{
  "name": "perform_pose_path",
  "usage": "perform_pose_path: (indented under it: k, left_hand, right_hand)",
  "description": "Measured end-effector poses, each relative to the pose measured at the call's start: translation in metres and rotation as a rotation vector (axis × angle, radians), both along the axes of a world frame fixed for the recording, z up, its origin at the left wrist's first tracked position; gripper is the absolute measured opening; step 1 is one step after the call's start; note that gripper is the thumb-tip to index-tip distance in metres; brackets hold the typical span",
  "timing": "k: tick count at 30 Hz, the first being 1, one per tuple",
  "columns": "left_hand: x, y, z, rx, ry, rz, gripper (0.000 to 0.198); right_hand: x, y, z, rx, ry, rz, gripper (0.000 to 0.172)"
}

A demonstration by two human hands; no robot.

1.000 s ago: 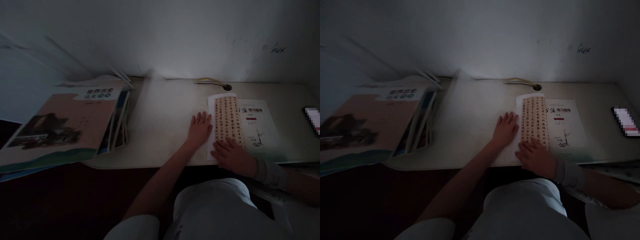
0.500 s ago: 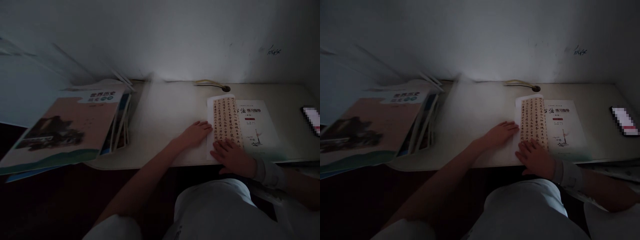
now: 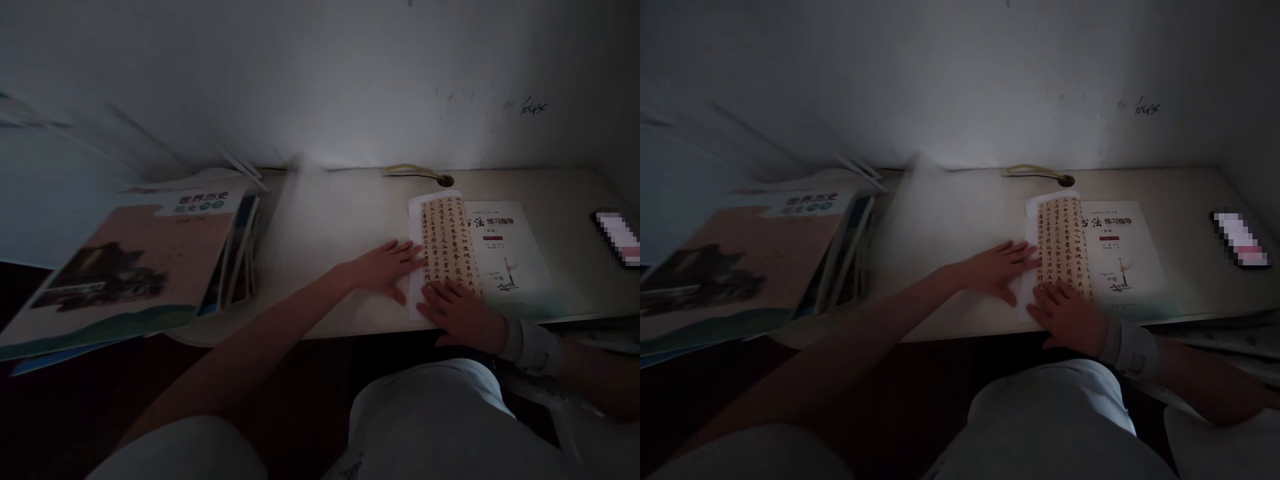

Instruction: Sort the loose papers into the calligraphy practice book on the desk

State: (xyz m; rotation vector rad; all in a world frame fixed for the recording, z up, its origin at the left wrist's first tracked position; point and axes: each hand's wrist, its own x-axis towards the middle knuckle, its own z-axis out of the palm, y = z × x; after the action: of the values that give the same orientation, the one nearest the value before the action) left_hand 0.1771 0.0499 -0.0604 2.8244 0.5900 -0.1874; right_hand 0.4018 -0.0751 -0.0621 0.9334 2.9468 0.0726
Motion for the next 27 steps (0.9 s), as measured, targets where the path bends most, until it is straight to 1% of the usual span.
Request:
perform_pose_path:
  k: [5, 12, 14, 17, 19, 21, 23, 25, 27]
  left_hand:
    - [-0.008, 0.000, -0.013, -0.017, -0.053, -0.008, 0.077]
    - [-0.021, -0.010, -0.029, -0.073, -0.221, 0.017, 0.043]
    - [-0.023, -0.014, -0.030, -0.103, -0.277, 0.050, 0.037]
    - [-0.022, -0.026, -0.026, -0.114, -0.307, 0.194, 0.035]
    - [-0.016, -0.041, -0.022, -0.083, -0.277, 0.336, 0.038]
    - [-0.008, -0.060, -0.019, 0.006, -0.221, 0.502, 0.044]
    - [0.003, -0.081, -0.020, 0.127, -0.150, 0.682, 0.058]
    - [0.011, -0.100, -0.025, 0.216, -0.086, 0.823, 0.071]
    - [0.017, -0.113, -0.029, 0.246, -0.053, 0.895, 0.069]
  right_hand:
    - [-0.001, -0.001, 0.002, 0.016, -0.001, -0.004, 0.074]
    - [-0.001, -0.002, 0.003, 0.020, 0.003, -0.004, 0.073]
    - [-0.004, -0.005, 0.002, 0.024, 0.001, -0.032, 0.074]
    - [-0.009, -0.011, 0.000, 0.043, -0.003, -0.101, 0.078]
    - [-0.012, -0.014, -0.001, 0.055, -0.004, -0.126, 0.080]
    - [-0.013, -0.016, -0.003, 0.055, 0.000, -0.134, 0.080]
    - [-0.014, -0.017, -0.005, 0.051, 0.010, -0.137, 0.081]
    - [-0.014, -0.018, -0.007, 0.055, 0.020, -0.143, 0.084]
    - [-0.013, -0.018, -0.009, 0.068, 0.027, -0.147, 0.085]
